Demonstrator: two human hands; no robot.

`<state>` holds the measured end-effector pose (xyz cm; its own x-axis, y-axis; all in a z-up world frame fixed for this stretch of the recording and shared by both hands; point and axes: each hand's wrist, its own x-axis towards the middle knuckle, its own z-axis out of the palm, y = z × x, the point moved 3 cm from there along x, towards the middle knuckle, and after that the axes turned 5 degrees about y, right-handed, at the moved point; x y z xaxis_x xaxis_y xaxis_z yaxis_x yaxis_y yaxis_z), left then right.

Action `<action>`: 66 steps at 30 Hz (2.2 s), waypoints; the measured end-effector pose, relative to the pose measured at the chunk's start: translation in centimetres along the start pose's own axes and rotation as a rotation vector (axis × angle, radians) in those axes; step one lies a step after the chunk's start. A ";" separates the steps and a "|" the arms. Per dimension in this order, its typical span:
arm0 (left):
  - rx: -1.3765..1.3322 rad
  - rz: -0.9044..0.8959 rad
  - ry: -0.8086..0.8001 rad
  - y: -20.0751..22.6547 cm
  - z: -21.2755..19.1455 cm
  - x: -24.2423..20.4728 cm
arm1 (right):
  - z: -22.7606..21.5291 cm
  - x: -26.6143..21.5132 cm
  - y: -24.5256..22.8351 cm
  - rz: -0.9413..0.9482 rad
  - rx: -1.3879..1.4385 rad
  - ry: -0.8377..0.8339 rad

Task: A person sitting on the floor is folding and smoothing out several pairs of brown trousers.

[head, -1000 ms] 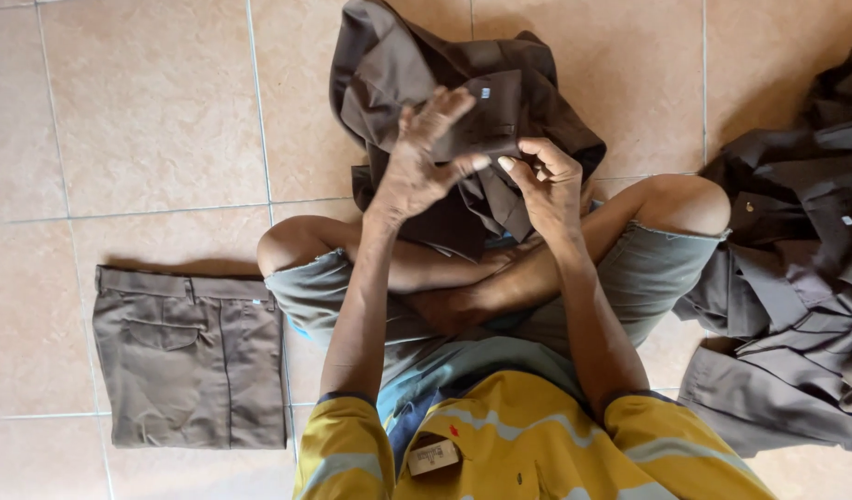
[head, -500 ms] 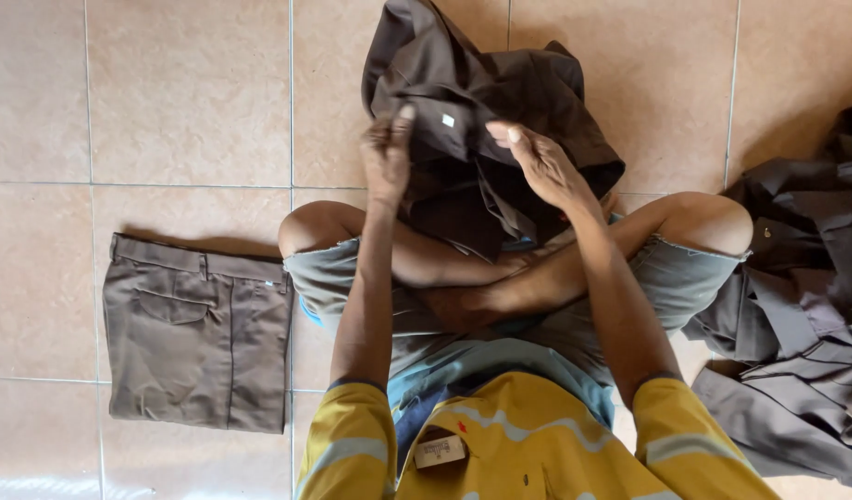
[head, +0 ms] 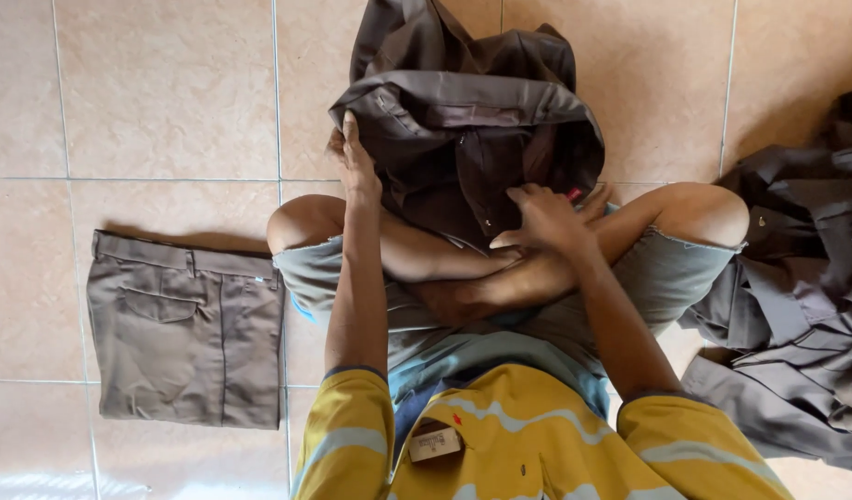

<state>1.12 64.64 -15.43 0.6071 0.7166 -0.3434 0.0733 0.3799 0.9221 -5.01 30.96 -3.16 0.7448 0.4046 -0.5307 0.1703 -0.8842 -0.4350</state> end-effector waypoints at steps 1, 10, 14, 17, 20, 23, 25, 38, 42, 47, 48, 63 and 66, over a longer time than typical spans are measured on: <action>0.045 0.039 0.006 0.1 0.4 0.4 | 2.2 0.3 0.6 -0.003 -0.170 0.091; 0.164 0.468 -0.108 9.6 7.5 -7.7 | -0.9 0.3 0.7 -0.172 0.220 0.456; 0.432 0.867 -0.464 8.7 11.5 -15.7 | -5.6 -1.6 -4.2 0.244 1.611 0.231; 0.640 0.836 -0.428 -1.2 12.3 -15.1 | -6.3 -1.4 -4.4 0.050 1.460 0.339; 0.638 0.681 -0.338 0.1 12.7 -14.9 | -9.1 -5.5 -7.3 -0.029 0.680 0.246; 0.705 0.668 -0.296 -0.2 13.8 -13.7 | -6.4 -4.3 -6.0 -0.426 0.755 0.521; 0.545 0.674 -0.280 4.3 13.5 -14.3 | -6.2 -4.4 -4.8 -0.369 0.679 0.688; 0.197 0.475 -0.936 15.7 10.8 -16.8 | -10.5 -4.1 -6.9 -0.552 0.519 0.830; 0.122 0.507 -1.019 16.6 10.2 -16.8 | -11.3 -3.4 -7.4 -0.613 0.478 0.829; 0.086 0.393 -1.059 14.7 9.8 -15.7 | -11.9 -3.2 -8.0 -0.626 0.470 0.852; 0.086 0.393 -1.058 15.5 9.7 -16.1 | -12.0 -3.1 -8.0 -0.626 0.470 0.851; 0.574 0.516 -0.092 12.6 5.7 -2.0 | -3.4 1.0 -12.5 -0.585 0.398 0.985; 0.606 0.515 0.037 10.9 2.4 3.0 | 5.9 7.3 -9.0 -0.248 0.098 0.378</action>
<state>5.67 69.50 -5.96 0.6561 0.7382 0.1568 0.2147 -0.3817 0.8990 -4.92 43.22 -7.37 0.8752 0.4717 -0.1072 0.3251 -0.7377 -0.5917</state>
